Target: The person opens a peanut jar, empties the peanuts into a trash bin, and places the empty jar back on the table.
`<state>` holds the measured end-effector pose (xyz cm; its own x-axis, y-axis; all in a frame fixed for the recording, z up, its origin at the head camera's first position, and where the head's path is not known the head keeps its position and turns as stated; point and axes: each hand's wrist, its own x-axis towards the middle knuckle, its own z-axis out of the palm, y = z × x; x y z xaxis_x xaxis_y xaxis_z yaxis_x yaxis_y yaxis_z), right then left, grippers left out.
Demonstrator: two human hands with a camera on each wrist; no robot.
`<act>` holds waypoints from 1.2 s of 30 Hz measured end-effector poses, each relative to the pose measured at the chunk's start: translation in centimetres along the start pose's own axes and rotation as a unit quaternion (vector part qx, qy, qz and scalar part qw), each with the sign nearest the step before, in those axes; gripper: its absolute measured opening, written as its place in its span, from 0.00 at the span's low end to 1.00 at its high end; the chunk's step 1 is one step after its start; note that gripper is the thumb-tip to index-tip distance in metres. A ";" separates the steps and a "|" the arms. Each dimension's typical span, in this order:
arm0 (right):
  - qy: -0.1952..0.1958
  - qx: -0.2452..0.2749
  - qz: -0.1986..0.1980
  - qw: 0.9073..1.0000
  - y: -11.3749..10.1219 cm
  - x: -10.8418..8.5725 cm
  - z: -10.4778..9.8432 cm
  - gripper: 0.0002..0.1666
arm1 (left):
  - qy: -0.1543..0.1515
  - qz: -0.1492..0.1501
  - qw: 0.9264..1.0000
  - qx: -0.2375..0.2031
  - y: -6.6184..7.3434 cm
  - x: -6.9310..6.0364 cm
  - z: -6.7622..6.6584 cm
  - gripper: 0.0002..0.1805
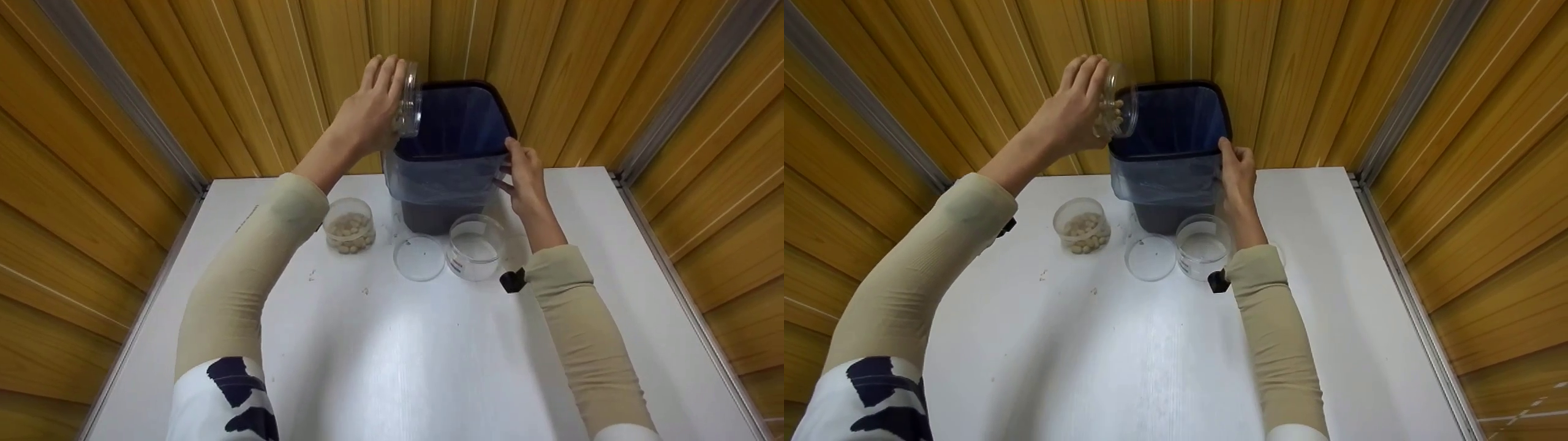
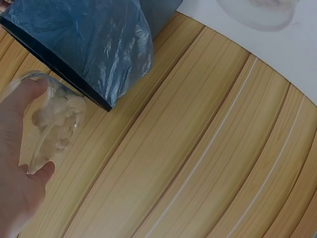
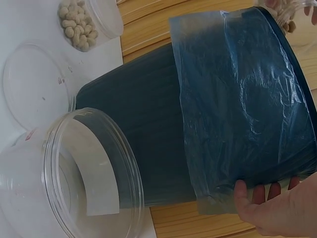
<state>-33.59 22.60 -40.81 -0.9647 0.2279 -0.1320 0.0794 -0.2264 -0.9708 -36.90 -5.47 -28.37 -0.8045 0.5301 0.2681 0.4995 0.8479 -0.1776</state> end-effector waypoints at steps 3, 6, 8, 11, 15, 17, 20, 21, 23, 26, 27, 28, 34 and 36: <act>0.002 -0.002 0.003 1.000 0.0 0.0 0.2 0.18 | -0.007 0.006 1.000 0.028 0.2 0.4 -0.3 0.60; 0.001 -0.007 0.000 1.000 0.0 -0.1 0.2 0.19 | -0.014 0.006 0.999 0.031 0.3 0.6 -0.5 0.60; 0.000 -0.010 -0.003 1.000 -0.1 -0.1 0.3 0.19 | -0.019 0.002 1.000 0.013 0.5 0.6 -0.5 0.60; -0.001 -0.017 -0.008 1.000 -0.1 -0.3 0.3 0.19 | -0.021 0.004 1.000 0.002 0.7 0.7 -0.5 0.61; 0.004 -0.017 -0.006 1.000 -0.1 -0.3 0.4 0.19 | -0.019 0.011 1.000 0.000 0.8 1.0 -0.3 0.63; 0.005 -0.016 -0.005 1.000 0.0 -0.3 0.4 0.19 | -0.018 0.013 1.000 0.001 0.9 1.0 -0.3 0.63; 0.005 -0.013 -0.005 1.000 0.0 -0.3 0.6 0.19 | -0.014 0.017 1.000 0.005 0.9 1.1 -0.2 0.62; 0.005 -0.013 -0.006 1.000 0.1 -0.3 0.6 0.19 | -0.012 0.021 1.000 0.011 1.0 1.1 -0.2 0.63; 0.003 -0.012 -0.009 1.000 0.1 -0.3 0.8 0.19 | -0.011 0.034 0.999 0.024 1.0 1.0 -0.2 0.62; 0.000 -0.012 -0.014 1.000 0.1 -0.2 0.9 0.19 | -0.008 0.050 0.998 0.035 1.1 1.0 -0.1 0.61; -0.001 -0.011 -0.016 1.000 0.1 -0.2 0.9 0.19 | -0.008 0.052 0.998 0.036 1.1 1.0 -0.1 0.61; -0.001 -0.011 -0.016 1.000 0.1 -0.2 0.9 0.19 | -0.006 0.051 0.998 0.035 1.1 1.0 -0.2 0.61; 0.004 -0.015 -0.018 1.000 0.0 -0.2 0.8 0.19 | -0.009 0.057 0.997 0.044 1.2 1.1 -0.3 0.61; 0.005 -0.013 -0.020 1.000 0.1 -0.2 0.7 0.19 | -0.017 0.062 0.997 0.050 1.2 1.2 -0.4 0.60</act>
<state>-33.61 21.86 -40.70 -0.9647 0.2458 -0.0945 0.0472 -0.1916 -0.9803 -37.13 -3.86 -27.91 -0.7499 0.6286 0.2062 0.5626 0.7699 -0.3011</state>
